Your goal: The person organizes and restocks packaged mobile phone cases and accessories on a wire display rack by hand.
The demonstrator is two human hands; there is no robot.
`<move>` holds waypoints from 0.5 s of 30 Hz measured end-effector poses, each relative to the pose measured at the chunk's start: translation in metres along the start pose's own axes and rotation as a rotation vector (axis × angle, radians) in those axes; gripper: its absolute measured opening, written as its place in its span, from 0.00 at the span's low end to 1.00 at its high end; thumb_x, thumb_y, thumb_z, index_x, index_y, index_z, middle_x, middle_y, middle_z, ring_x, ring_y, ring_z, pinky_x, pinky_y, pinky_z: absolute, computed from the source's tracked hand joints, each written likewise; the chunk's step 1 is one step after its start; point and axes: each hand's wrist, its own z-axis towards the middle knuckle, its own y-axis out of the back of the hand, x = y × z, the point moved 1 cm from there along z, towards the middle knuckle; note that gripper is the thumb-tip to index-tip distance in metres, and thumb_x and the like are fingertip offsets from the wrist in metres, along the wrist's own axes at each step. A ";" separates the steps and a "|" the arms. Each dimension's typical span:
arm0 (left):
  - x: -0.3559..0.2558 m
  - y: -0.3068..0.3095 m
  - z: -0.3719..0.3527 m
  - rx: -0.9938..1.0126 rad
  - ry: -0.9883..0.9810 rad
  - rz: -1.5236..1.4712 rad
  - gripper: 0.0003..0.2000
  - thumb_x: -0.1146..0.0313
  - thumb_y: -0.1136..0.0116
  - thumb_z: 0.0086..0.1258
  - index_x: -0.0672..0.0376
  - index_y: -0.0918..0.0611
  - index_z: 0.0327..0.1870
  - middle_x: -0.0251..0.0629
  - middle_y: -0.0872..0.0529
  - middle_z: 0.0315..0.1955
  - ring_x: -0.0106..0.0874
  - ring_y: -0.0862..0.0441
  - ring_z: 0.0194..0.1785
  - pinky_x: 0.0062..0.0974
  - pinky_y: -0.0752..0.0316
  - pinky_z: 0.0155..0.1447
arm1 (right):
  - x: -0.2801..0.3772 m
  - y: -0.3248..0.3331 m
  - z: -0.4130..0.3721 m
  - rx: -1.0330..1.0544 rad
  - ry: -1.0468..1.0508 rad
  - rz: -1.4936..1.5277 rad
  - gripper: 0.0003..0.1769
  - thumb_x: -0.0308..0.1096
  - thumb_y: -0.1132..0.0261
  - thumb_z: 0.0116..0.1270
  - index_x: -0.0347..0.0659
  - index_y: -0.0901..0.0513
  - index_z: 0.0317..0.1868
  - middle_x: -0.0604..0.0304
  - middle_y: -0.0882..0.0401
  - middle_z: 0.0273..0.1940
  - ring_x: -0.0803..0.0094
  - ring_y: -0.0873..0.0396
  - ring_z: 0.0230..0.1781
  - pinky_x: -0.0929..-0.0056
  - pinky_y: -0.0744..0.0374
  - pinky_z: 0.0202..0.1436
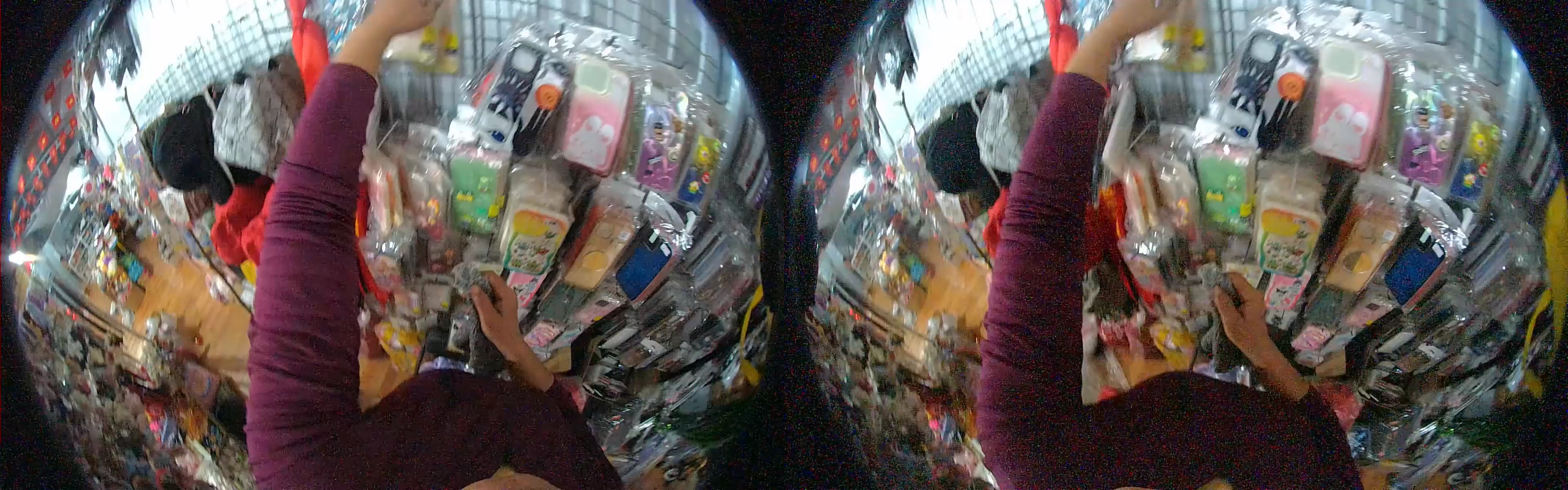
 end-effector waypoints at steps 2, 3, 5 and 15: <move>0.001 0.040 -0.028 0.046 -0.004 -0.210 0.24 0.67 0.48 0.61 0.62 0.35 0.58 0.53 0.31 0.54 0.40 0.34 0.58 0.32 0.38 0.60 | -0.023 -0.008 -0.005 -0.171 0.133 -0.082 0.14 0.36 0.46 0.63 0.29 0.27 0.33 0.57 0.24 0.24 0.77 0.31 0.21 0.76 0.33 0.26; -0.002 0.071 -0.069 -0.299 -0.317 -0.308 0.24 0.66 0.48 0.61 0.62 0.35 0.58 0.53 0.30 0.53 0.40 0.32 0.57 0.31 0.37 0.59 | -0.038 -0.008 -0.011 -0.146 0.116 -0.075 0.14 0.36 0.46 0.63 0.29 0.27 0.33 0.57 0.24 0.24 0.77 0.31 0.21 0.76 0.33 0.26; 0.002 0.095 -0.128 -0.259 -0.091 -0.504 0.24 0.67 0.49 0.62 0.63 0.36 0.58 0.51 0.27 0.50 0.38 0.30 0.55 0.29 0.35 0.57 | -0.065 -0.005 -0.025 -0.035 -0.340 0.276 0.18 0.39 0.51 0.66 0.29 0.26 0.37 0.54 0.23 0.28 0.71 0.26 0.25 0.72 0.29 0.29; 0.050 0.005 -0.273 -0.251 0.297 -0.201 0.35 0.56 0.38 0.55 0.72 0.37 0.57 0.57 0.29 0.51 0.42 0.31 0.57 0.32 0.39 0.61 | -0.156 -0.028 -0.078 0.952 -0.100 0.147 0.19 0.42 0.50 0.65 0.35 0.28 0.47 0.54 0.24 0.38 0.65 0.27 0.39 0.68 0.30 0.42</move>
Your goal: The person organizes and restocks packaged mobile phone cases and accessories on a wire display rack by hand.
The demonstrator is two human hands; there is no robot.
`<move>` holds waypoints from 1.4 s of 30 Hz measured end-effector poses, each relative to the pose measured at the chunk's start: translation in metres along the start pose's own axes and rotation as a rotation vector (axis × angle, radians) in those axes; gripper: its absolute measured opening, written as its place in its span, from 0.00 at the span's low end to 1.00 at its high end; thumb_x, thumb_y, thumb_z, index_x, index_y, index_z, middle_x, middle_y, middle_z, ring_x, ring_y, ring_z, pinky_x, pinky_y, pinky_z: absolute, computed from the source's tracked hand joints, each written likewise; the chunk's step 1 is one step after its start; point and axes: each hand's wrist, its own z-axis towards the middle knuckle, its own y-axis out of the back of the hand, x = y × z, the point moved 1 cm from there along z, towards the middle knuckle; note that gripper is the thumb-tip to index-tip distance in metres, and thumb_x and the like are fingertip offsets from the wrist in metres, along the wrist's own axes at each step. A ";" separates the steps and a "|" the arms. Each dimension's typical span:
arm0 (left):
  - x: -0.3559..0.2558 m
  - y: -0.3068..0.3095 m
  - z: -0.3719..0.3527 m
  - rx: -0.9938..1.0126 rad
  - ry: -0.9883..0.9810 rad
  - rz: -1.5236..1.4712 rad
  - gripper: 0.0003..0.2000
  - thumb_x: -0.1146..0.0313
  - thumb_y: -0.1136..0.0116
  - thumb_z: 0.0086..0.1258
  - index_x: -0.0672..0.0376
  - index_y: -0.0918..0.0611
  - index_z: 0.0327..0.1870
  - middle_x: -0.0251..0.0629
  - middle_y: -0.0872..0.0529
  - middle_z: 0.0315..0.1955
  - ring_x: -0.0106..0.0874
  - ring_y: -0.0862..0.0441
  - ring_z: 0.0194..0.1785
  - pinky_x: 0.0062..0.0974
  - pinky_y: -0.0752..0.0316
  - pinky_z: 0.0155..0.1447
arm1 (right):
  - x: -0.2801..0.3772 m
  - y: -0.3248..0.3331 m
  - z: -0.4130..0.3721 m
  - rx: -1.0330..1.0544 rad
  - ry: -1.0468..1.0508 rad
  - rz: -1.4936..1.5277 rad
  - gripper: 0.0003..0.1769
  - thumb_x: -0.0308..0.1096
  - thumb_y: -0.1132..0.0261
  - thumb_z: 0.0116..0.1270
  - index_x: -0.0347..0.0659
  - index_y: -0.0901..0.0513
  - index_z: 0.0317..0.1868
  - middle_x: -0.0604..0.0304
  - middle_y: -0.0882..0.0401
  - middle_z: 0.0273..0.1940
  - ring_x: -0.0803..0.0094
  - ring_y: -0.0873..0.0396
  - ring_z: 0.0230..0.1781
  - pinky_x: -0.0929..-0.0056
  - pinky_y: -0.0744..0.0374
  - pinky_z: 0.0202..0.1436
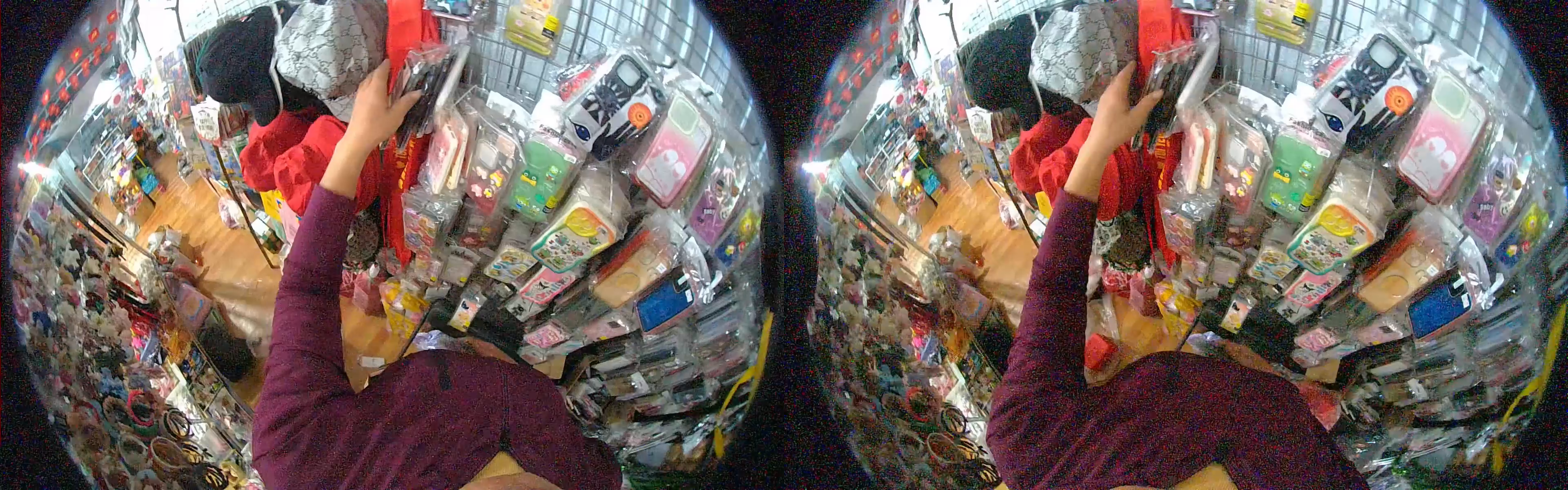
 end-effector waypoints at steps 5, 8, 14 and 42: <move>0.036 -0.022 0.020 0.132 0.105 -0.290 0.45 0.56 0.32 0.46 0.72 0.43 0.61 0.61 0.33 0.54 0.44 0.34 0.59 0.30 0.39 0.61 | -0.015 0.005 -0.017 0.043 0.040 -0.070 0.21 0.44 0.49 0.65 0.37 0.30 0.52 0.54 0.24 0.43 0.62 0.28 0.46 0.66 0.31 0.49; 0.033 -0.019 0.024 0.195 0.073 -0.262 0.46 0.55 0.31 0.45 0.70 0.44 0.61 0.59 0.32 0.53 0.42 0.33 0.58 0.29 0.39 0.60 | -0.003 0.007 -0.031 -0.056 -0.095 -0.014 0.22 0.44 0.47 0.64 0.38 0.29 0.53 0.55 0.24 0.45 0.62 0.28 0.49 0.66 0.31 0.52; 0.030 -0.016 0.028 0.070 0.100 -0.289 0.36 0.60 0.33 0.50 0.69 0.37 0.57 0.48 0.27 0.48 0.33 0.29 0.51 0.27 0.36 0.57 | 0.007 0.007 -0.050 -0.238 -0.263 0.036 0.18 0.35 0.43 0.63 0.36 0.27 0.51 0.60 0.24 0.43 0.77 0.29 0.39 0.76 0.30 0.43; -0.159 0.001 -0.144 0.000 1.215 -1.378 0.34 0.39 0.76 0.66 0.52 0.49 0.67 0.39 0.44 0.64 0.35 0.43 0.65 0.34 0.45 0.65 | 0.281 0.060 0.168 -0.744 0.697 -1.041 0.23 0.30 0.46 0.55 0.32 0.30 0.53 0.47 0.39 0.61 0.52 0.45 0.64 0.59 0.45 0.65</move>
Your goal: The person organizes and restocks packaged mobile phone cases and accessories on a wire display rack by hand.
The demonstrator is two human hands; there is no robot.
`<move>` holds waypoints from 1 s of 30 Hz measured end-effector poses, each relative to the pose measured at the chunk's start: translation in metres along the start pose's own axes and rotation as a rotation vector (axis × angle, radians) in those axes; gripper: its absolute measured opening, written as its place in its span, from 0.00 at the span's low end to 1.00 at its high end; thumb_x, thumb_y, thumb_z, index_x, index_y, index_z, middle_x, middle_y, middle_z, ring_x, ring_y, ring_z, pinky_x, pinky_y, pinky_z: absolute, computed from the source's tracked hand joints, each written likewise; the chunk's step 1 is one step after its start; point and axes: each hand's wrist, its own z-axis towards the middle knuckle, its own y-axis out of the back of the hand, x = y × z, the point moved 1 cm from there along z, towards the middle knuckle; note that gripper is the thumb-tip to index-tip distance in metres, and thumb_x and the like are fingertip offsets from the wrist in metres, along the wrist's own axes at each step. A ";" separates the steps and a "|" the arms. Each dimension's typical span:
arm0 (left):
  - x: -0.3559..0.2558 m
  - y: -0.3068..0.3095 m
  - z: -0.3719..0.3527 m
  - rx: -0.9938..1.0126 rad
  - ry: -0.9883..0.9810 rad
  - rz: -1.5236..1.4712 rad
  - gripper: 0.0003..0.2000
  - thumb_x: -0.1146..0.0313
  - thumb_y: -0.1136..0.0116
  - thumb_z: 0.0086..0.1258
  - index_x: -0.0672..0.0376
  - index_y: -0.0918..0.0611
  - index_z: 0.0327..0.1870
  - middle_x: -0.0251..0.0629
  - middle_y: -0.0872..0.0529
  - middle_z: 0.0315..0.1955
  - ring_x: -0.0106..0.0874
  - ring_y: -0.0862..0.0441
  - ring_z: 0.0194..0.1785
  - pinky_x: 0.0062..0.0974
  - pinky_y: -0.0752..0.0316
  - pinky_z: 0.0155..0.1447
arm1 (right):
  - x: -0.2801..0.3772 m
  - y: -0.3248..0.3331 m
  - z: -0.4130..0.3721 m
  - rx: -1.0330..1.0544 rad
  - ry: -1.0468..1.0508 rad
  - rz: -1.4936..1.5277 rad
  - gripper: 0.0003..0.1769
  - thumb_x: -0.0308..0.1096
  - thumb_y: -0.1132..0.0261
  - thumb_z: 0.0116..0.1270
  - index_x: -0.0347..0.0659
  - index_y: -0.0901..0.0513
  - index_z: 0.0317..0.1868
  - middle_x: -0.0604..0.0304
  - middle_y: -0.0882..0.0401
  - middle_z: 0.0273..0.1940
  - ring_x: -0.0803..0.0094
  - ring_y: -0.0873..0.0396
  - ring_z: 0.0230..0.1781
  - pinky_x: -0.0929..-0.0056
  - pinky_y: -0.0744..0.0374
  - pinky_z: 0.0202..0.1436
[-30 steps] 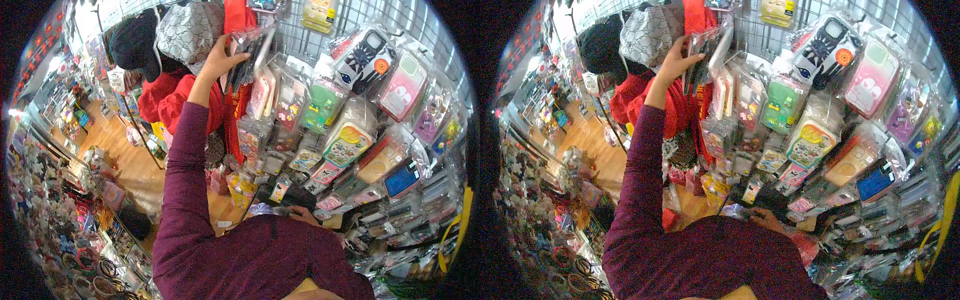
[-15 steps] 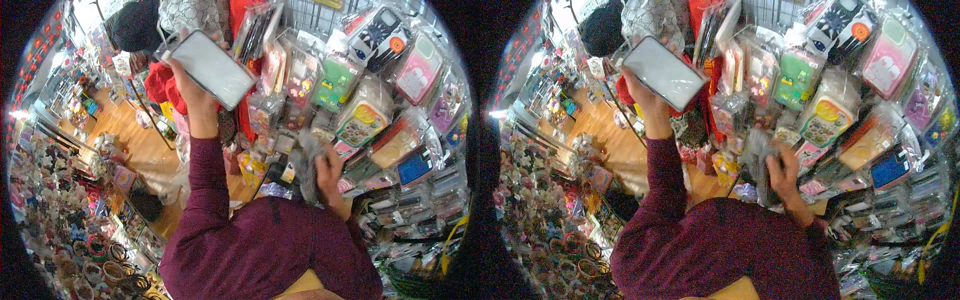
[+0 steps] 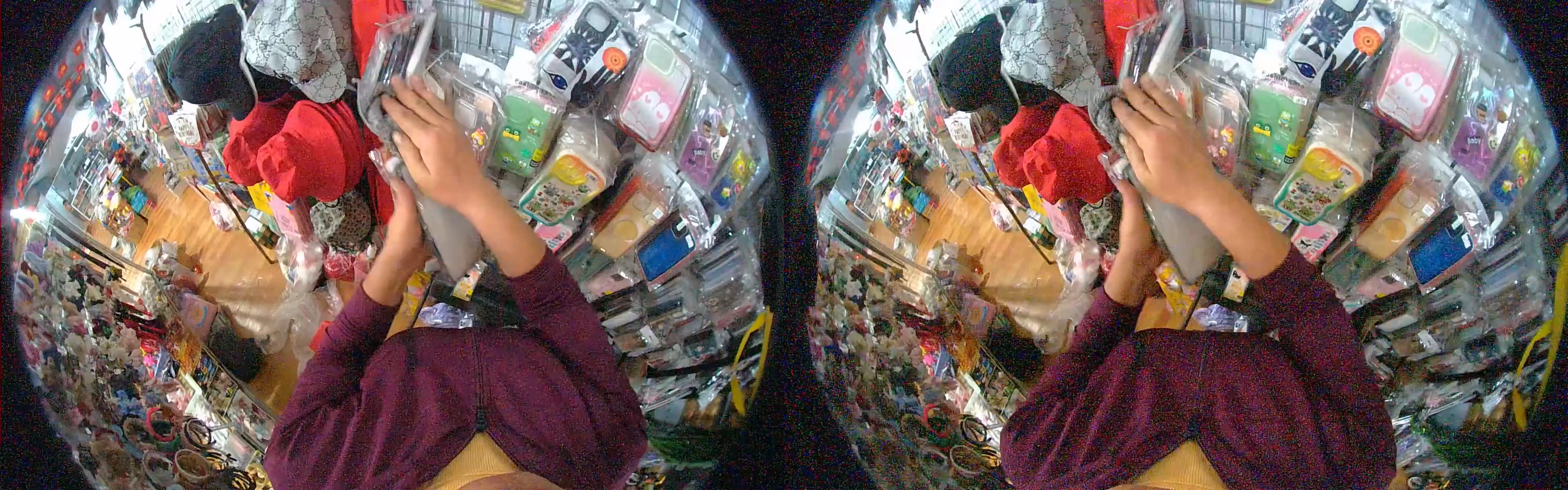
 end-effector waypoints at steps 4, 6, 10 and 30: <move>0.017 0.010 0.013 0.249 -0.108 -0.165 0.32 0.41 0.76 0.67 0.53 0.48 0.66 0.39 0.42 0.63 0.35 0.42 0.64 0.34 0.44 0.65 | 0.009 -0.001 -0.029 0.137 -0.018 0.012 0.20 0.28 0.48 0.58 0.32 0.29 0.52 0.49 0.38 0.60 0.54 0.44 0.64 0.61 0.45 0.66; 0.014 0.015 0.023 0.111 -0.449 -0.099 0.29 0.44 0.75 0.69 0.55 0.43 0.64 0.41 0.37 0.60 0.38 0.36 0.60 0.34 0.40 0.63 | 0.022 0.000 -0.056 0.110 -0.009 0.108 0.19 0.31 0.49 0.58 0.28 0.28 0.47 0.42 0.36 0.57 0.51 0.41 0.61 0.58 0.43 0.64; 0.002 0.038 0.050 0.319 -0.406 -0.174 0.34 0.42 0.68 0.66 0.63 0.42 0.62 0.47 0.33 0.57 0.41 0.34 0.59 0.38 0.38 0.61 | 0.028 0.000 -0.117 0.141 -0.007 0.143 0.17 0.29 0.49 0.57 0.29 0.27 0.46 0.45 0.31 0.53 0.52 0.35 0.57 0.58 0.38 0.60; 0.018 -0.012 0.031 0.229 -1.179 0.715 0.32 0.63 0.50 0.58 0.67 0.46 0.63 0.52 0.44 0.62 0.43 0.46 0.64 0.35 0.55 0.67 | 0.010 0.049 -0.114 -0.379 -0.823 0.815 0.22 0.37 0.43 0.60 0.33 0.32 0.52 0.51 0.27 0.47 0.67 0.29 0.46 0.67 0.32 0.50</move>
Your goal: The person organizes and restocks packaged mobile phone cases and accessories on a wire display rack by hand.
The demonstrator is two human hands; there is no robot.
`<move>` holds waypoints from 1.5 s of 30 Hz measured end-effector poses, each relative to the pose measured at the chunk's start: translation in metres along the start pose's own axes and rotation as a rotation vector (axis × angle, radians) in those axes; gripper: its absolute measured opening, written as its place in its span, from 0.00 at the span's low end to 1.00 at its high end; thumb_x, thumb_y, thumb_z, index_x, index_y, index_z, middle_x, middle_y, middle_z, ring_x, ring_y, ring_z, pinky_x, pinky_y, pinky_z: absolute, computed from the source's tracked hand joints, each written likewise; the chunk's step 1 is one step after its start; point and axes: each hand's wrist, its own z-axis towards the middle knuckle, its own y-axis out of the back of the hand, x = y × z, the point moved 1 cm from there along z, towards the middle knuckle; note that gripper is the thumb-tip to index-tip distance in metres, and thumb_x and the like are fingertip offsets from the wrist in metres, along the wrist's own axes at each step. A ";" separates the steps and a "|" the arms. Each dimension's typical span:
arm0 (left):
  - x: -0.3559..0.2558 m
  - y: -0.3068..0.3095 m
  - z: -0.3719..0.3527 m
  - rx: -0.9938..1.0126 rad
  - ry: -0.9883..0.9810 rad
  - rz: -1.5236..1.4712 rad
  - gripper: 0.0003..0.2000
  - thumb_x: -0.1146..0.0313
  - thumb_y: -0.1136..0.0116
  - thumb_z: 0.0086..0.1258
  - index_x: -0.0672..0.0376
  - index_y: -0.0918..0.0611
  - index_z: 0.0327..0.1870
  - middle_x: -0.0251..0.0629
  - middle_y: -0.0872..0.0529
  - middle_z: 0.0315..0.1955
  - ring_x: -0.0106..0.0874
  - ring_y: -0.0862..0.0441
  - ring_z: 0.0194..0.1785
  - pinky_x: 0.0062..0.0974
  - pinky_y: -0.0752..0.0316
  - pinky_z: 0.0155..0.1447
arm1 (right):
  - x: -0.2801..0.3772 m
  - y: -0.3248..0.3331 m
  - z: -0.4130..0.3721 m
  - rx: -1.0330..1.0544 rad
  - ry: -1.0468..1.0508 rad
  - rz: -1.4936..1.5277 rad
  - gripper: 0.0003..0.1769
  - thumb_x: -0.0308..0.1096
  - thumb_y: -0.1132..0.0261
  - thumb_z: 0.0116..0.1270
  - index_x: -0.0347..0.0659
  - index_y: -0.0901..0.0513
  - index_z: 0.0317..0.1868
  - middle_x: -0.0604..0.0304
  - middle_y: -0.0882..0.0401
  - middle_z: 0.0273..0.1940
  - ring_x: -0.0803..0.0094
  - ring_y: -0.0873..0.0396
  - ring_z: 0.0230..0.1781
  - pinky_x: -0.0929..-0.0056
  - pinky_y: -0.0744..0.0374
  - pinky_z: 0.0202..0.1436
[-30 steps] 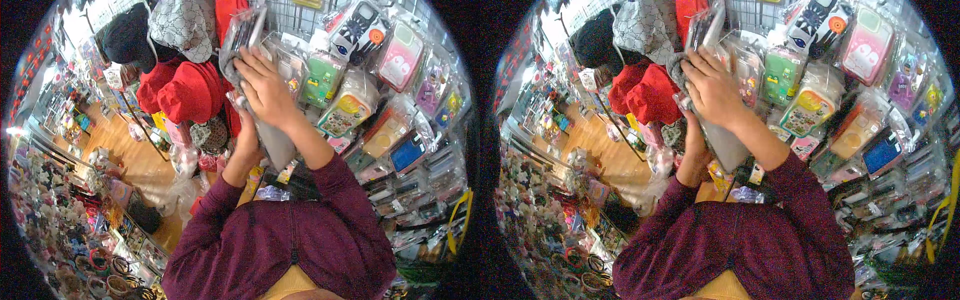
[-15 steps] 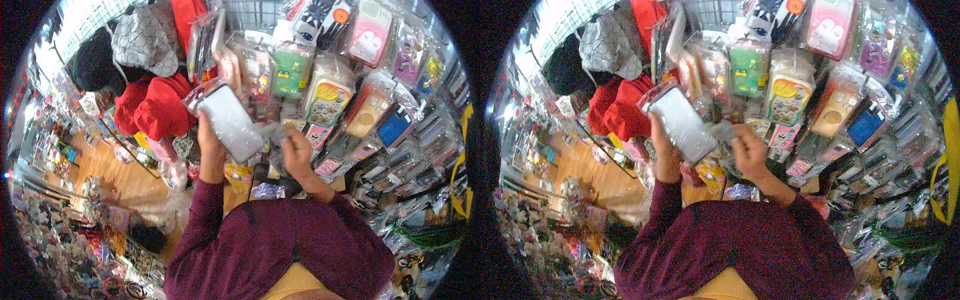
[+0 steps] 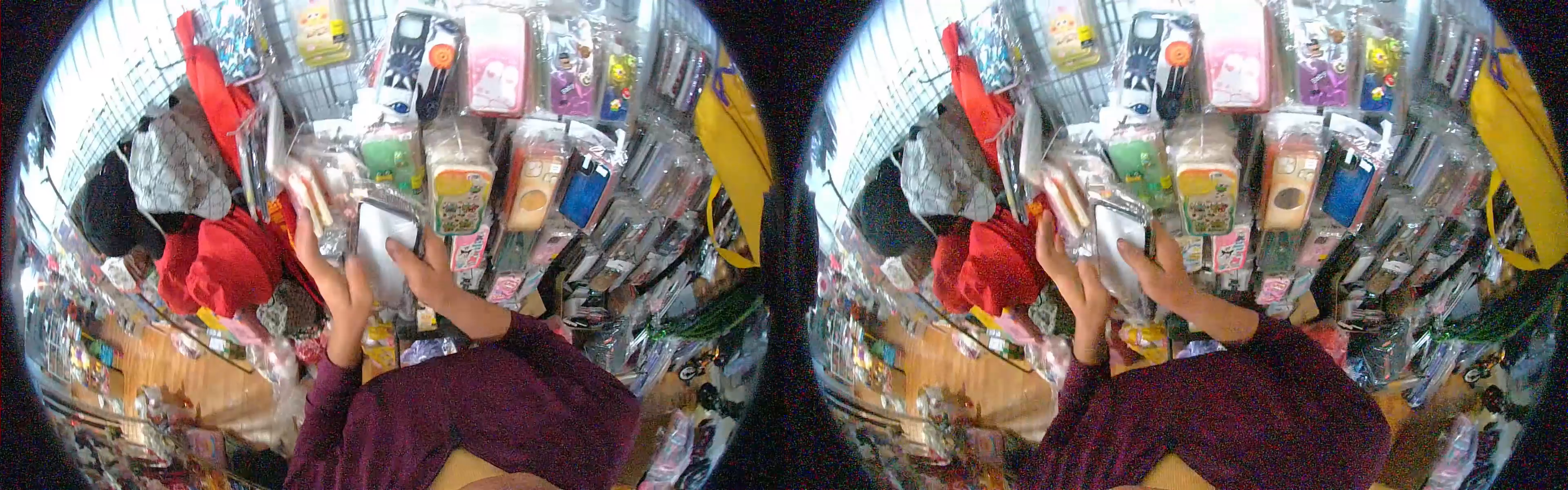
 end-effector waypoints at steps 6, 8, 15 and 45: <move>-0.002 0.001 -0.001 0.044 0.475 -0.704 0.39 0.37 0.64 0.62 0.62 0.47 0.65 0.47 0.44 0.63 0.41 0.45 0.65 0.35 0.50 0.67 | -0.002 -0.027 -0.007 0.461 0.673 -0.405 0.40 0.51 0.54 0.63 0.25 0.50 0.63 0.37 0.60 0.66 0.48 0.63 0.69 0.60 0.60 0.68; 0.005 0.022 0.011 -0.027 0.967 -0.929 0.37 0.38 0.71 0.64 0.62 0.46 0.64 0.45 0.40 0.61 0.39 0.38 0.61 0.33 0.43 0.64 | -0.005 -0.030 -0.013 0.528 0.685 -0.551 0.42 0.56 0.55 0.61 0.25 0.47 0.62 0.36 0.57 0.65 0.45 0.61 0.68 0.55 0.60 0.68; -0.003 -0.008 -0.043 0.150 0.792 -0.760 0.33 0.43 0.76 0.68 0.60 0.49 0.66 0.44 0.45 0.64 0.37 0.49 0.67 0.33 0.53 0.68 | 0.050 -0.023 0.040 0.217 0.876 -0.843 0.29 0.40 0.52 0.59 0.28 0.38 0.58 0.41 0.48 0.64 0.44 0.53 0.66 0.54 0.52 0.66; -0.013 0.002 0.346 0.153 0.065 -0.317 0.16 0.68 0.51 0.65 0.71 0.29 0.48 0.42 0.21 0.35 0.28 0.22 0.36 0.24 0.26 0.37 | -0.054 0.084 -0.074 -0.128 0.203 -0.495 0.08 0.28 0.46 0.57 0.36 0.34 0.22 0.61 0.43 0.17 0.75 0.43 0.18 0.75 0.40 0.23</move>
